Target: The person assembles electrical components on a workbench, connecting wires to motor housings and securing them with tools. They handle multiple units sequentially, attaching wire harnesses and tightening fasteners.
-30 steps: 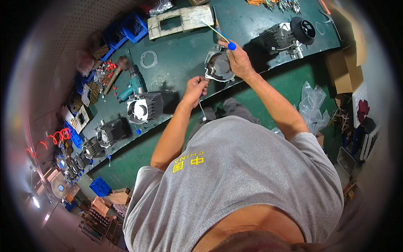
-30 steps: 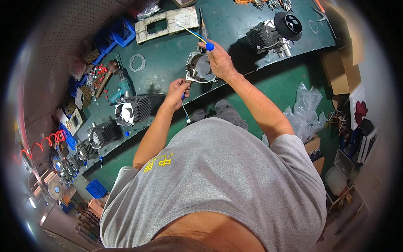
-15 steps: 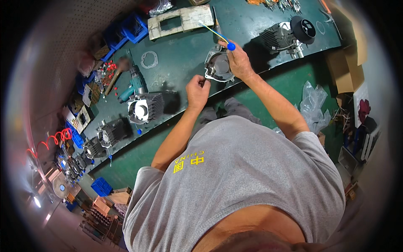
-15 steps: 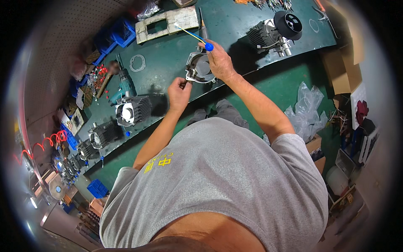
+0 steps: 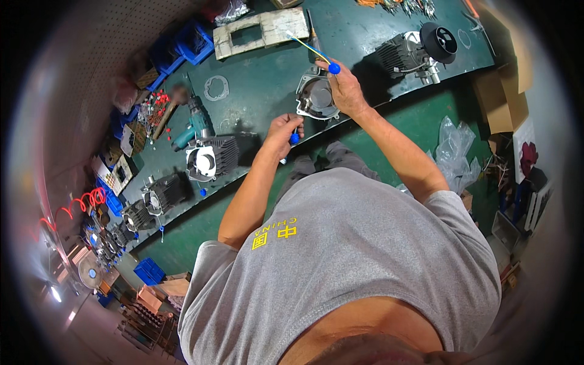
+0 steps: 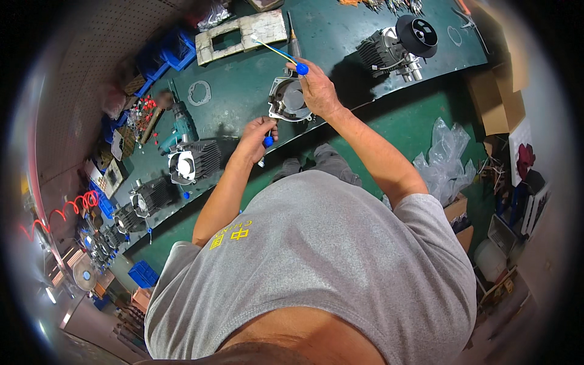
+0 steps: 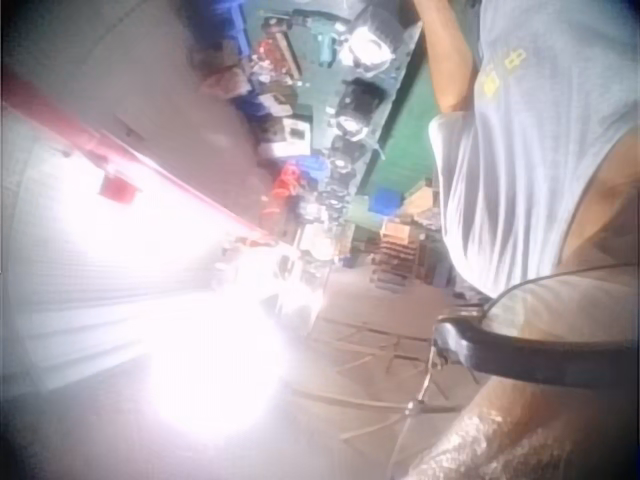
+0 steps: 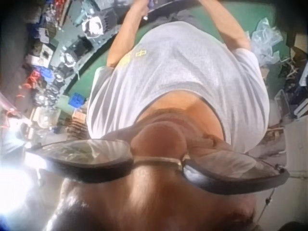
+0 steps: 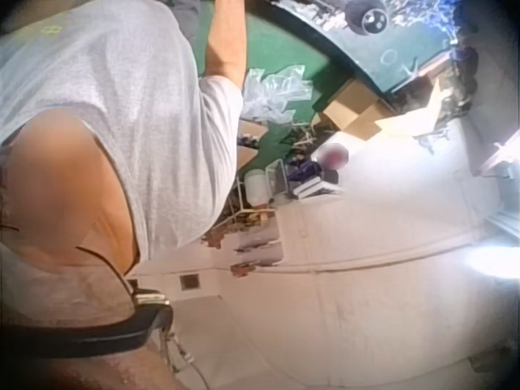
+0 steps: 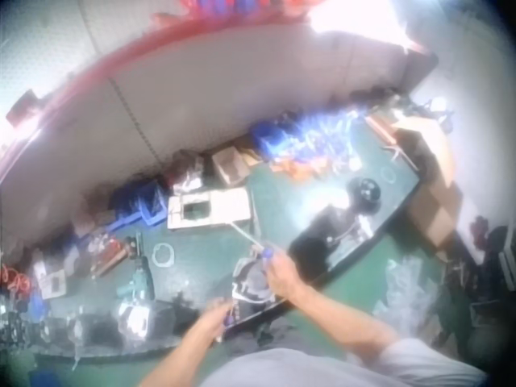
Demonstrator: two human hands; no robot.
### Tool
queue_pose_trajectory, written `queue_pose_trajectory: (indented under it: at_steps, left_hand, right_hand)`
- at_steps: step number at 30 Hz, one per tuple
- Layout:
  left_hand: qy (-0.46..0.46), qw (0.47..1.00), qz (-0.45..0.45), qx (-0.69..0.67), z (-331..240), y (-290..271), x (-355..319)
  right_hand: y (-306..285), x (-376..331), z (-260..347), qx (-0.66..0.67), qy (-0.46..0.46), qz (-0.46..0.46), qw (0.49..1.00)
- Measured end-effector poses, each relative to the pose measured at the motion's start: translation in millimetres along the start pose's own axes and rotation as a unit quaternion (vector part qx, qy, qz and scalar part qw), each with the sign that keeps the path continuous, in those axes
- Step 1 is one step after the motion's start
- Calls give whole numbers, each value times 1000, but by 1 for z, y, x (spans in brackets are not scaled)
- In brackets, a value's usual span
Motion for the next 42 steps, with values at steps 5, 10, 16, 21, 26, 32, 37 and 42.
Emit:
queue_pose_trajectory:
  at_steps: [5, 10, 16, 21, 26, 32, 37, 42]
  left_hand:
    - [283, 866, -134, 390, -6, 12, -7]
    - [228, 939, -81, 243, 7, -1, 3]
    - [18, 998, 17, 58, 0, -1, 6]
    - [-101, 986, 127, 33, -6, -6, 12]
    - [33, 986, 73, 144, 0, -12, 20]
    - [41, 992, 56, 107, 3, -10, 21]
    - [87, 983, 38, 159, -1, -12, 22]
    - [421, 744, -136, 500, -24, 17, -6]
  right_hand:
    - [0, -1, -1, -8, 7, -11, 1000]
    - [-1, -4, 3, -23, -5, -26, 999]
    - [0, -3, 4, -17, -9, -30, 999]
    - [1, -3, 2, -9, -3, -36, 999]
    - [2, -4, 0, -16, -6, -30, 999]
    - [1, -2, 2, -13, -1, -26, 1000]
    - [2, -2, 3, -20, -16, -26, 999]
    - [1, -3, 1, -25, -9, -30, 999]
Point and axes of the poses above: each hand's wrist, its own x-axis towards the middle knuckle, its own y-axis out of the palm, z = x × y, the point moved 4 cm from there along x, towards the middle knuckle, and after that the axes turned 2 degrees about y, right-handed, at the moved point
